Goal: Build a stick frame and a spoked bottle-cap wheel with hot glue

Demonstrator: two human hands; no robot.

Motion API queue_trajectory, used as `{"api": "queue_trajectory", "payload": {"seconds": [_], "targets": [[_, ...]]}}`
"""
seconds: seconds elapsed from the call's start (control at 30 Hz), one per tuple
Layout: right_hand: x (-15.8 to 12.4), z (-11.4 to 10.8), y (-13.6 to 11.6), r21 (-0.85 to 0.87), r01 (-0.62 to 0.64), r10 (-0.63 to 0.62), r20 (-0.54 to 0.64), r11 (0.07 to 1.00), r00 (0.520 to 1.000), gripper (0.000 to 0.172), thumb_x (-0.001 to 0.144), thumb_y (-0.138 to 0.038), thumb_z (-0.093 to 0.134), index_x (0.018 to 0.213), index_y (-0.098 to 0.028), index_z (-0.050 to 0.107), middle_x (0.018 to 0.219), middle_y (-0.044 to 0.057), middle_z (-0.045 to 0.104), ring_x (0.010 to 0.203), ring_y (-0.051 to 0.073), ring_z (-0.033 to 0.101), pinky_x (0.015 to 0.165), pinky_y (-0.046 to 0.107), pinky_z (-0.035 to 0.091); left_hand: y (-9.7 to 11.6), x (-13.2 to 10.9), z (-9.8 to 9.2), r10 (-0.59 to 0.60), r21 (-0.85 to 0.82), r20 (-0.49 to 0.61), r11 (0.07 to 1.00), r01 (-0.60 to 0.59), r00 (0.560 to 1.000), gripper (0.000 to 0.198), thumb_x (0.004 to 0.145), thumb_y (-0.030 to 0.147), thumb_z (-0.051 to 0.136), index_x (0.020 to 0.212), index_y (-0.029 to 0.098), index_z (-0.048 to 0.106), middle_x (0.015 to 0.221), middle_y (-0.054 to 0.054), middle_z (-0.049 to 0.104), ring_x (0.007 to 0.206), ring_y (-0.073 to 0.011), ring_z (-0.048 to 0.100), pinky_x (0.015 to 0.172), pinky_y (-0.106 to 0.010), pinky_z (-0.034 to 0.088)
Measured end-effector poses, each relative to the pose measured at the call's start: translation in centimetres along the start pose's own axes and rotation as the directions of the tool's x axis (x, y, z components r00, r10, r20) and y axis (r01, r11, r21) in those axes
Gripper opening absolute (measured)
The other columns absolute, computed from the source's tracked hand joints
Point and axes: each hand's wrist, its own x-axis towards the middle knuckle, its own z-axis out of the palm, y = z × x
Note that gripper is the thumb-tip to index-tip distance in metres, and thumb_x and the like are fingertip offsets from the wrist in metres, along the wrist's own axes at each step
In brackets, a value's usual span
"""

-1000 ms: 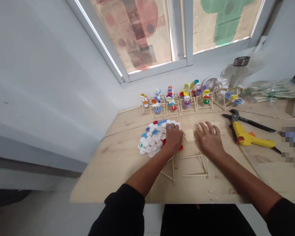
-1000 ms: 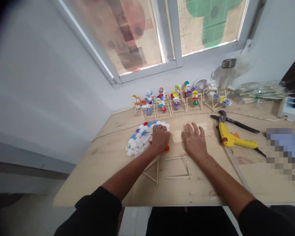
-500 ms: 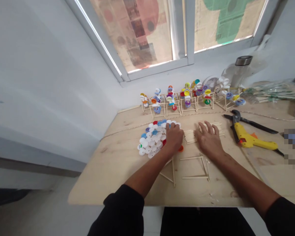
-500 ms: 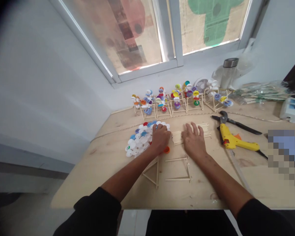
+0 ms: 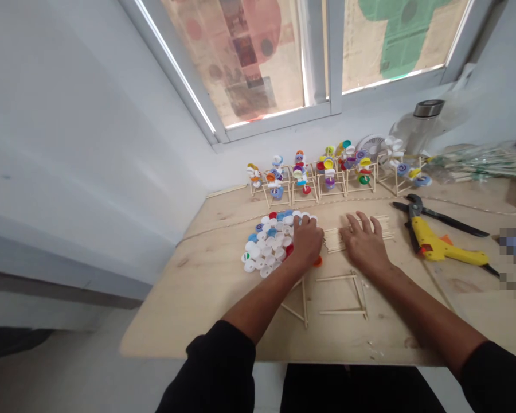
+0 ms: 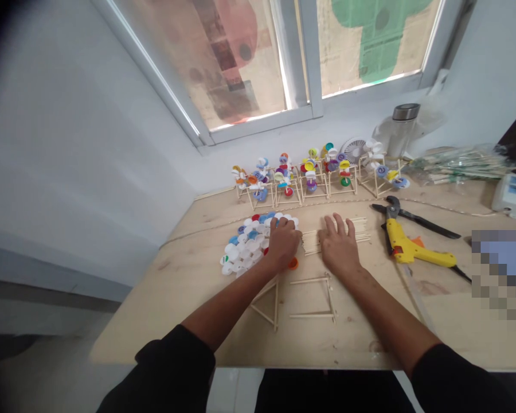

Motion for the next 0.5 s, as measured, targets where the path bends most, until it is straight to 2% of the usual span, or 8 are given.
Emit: {"api": "queue_trajectory", "payload": {"seconds": [0.3, 0.5], "targets": [[0.32, 0.13, 0.04, -0.001, 0.001, -0.001, 0.009, 1.000, 1.000, 0.029, 0.088, -0.020, 0.043, 0.098, -0.019, 0.070, 0.134, 0.011, 0.054, 0.127, 0.031, 0.037, 0.103, 0.048, 0.020, 0.09, 0.15, -0.06, 0.000, -0.002, 0.004, 1.000, 0.000, 1.000, 0.019, 0.086, 0.019, 0.053, 0.081, 0.018, 0.071, 0.096, -0.011, 0.061, 0.102, -0.0275, 0.044, 0.094, -0.048, 0.025], [-0.14, -0.60, 0.27, -0.001, -0.025, 0.025, 0.013, 1.000, 1.000, 0.031, 0.091, -0.023, 0.041, 0.105, -0.020, 0.069, 0.134, 0.012, 0.054, 0.128, 0.032, 0.036, 0.103, 0.051, 0.019, -0.31, -0.39, -0.48, -0.007, -0.003, 0.004, 1.000, 0.007, 1.000, 0.021, 0.086, 0.018, 0.051, 0.081, 0.019, 0.072, 0.097, -0.012, 0.061, 0.101, -0.0277, 0.044, 0.094, -0.050, 0.024]]}}
